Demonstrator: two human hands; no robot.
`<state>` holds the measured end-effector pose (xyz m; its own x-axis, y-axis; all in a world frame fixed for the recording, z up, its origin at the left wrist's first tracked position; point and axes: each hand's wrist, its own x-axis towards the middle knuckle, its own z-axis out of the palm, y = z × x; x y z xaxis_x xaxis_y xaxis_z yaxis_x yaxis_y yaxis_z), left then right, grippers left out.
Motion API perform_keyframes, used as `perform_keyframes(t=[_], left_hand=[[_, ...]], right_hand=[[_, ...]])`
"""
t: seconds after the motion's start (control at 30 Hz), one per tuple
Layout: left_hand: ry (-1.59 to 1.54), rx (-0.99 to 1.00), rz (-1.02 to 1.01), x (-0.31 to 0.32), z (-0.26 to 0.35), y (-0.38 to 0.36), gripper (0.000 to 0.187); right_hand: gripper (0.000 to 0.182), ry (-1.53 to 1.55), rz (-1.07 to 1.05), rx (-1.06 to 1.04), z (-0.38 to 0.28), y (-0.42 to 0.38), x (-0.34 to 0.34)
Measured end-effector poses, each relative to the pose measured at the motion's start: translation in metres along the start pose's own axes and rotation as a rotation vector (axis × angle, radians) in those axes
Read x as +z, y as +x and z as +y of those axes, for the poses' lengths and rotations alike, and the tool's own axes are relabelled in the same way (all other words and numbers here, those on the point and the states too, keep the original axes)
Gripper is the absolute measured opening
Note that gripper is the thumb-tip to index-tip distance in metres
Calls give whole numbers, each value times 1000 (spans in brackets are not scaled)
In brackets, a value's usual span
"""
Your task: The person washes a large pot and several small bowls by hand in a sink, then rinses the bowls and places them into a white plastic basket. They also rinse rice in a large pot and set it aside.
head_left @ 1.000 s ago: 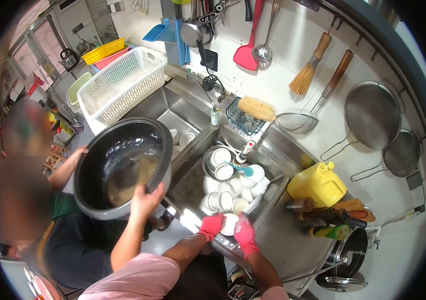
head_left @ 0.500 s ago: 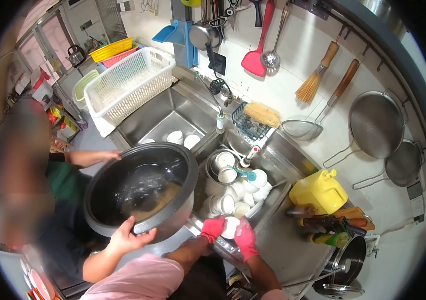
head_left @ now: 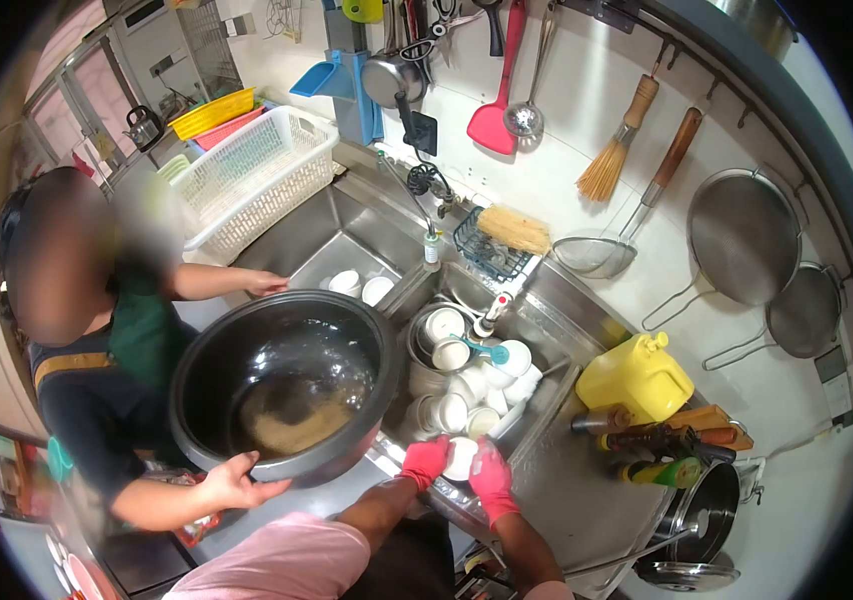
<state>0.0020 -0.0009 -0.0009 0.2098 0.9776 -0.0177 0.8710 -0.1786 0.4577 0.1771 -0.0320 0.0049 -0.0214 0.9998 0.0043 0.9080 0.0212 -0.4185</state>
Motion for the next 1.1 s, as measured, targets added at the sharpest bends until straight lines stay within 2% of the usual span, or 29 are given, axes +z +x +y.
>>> perform_keyframes(t=[0.17, 0.37, 0.47, 0.6, 0.97, 1.1], left_hand=[[-8, -3, -6, -7, 3, 0, 31], [6, 2, 1, -3, 2, 0, 30], [20, 7, 10, 1, 2, 0, 29], [4, -41, -66, 2, 1, 0, 26], [13, -23, -46, 6, 0, 1, 28], [9, -1, -28, 7, -1, 1, 28]], right_hand=[[37, -31, 61, -57, 0, 0, 0], [44, -15, 17, -46, 5, -1, 6], [36, -5, 34, -30, -1, -1, -3], [36, 6, 1, -19, 2, 0, 0], [36, 36, -62, 32, -1, 1, -7], [36, 21, -9, -12, 5, -2, 3]])
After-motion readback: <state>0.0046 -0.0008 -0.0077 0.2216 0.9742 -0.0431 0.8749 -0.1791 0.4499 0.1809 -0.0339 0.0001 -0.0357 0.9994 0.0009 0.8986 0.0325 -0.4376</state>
